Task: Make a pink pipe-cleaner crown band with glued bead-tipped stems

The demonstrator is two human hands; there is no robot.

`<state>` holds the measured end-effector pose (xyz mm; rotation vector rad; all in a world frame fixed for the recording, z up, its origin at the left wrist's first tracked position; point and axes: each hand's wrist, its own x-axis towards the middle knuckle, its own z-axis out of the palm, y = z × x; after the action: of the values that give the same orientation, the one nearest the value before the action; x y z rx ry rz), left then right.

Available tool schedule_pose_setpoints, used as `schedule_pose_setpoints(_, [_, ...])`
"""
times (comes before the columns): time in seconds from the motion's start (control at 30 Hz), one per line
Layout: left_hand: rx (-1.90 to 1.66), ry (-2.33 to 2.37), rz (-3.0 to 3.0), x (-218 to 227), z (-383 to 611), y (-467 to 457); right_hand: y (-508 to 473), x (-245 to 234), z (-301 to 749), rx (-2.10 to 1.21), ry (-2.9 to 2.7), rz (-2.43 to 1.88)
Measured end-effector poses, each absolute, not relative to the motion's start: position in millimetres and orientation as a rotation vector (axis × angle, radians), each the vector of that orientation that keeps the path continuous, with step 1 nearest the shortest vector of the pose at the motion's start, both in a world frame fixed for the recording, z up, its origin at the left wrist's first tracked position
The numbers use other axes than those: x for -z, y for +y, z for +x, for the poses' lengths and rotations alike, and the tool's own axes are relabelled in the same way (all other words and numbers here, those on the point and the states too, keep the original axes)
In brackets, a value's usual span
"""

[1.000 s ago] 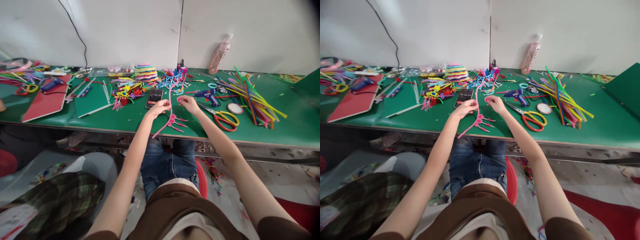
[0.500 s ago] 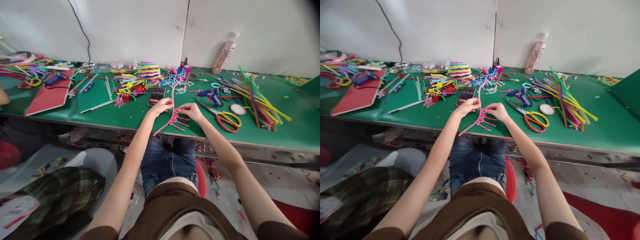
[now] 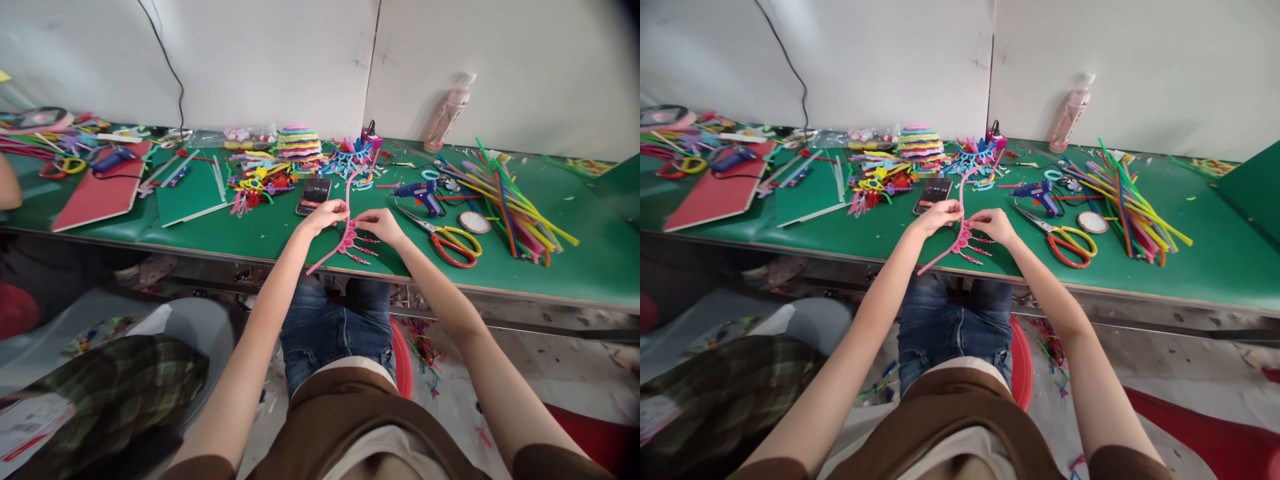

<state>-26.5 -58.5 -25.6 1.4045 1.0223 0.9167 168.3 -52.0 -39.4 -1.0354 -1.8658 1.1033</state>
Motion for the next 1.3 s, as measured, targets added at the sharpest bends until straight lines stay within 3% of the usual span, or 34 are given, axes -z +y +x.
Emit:
schedule_pose_setpoints(0.73, [-0.935, 1.003, 1.424, 33.1, -27.4, -53.5, -54.5, 35.6, 167.3, -1.276, -1.78, -1.014])
schedule_pose_setpoints(1.3, [-0.938, 1.008, 1.404, 32.4, -26.5, -54.3, -57.0, 38.3, 164.4, -1.191, -1.775, -1.053])
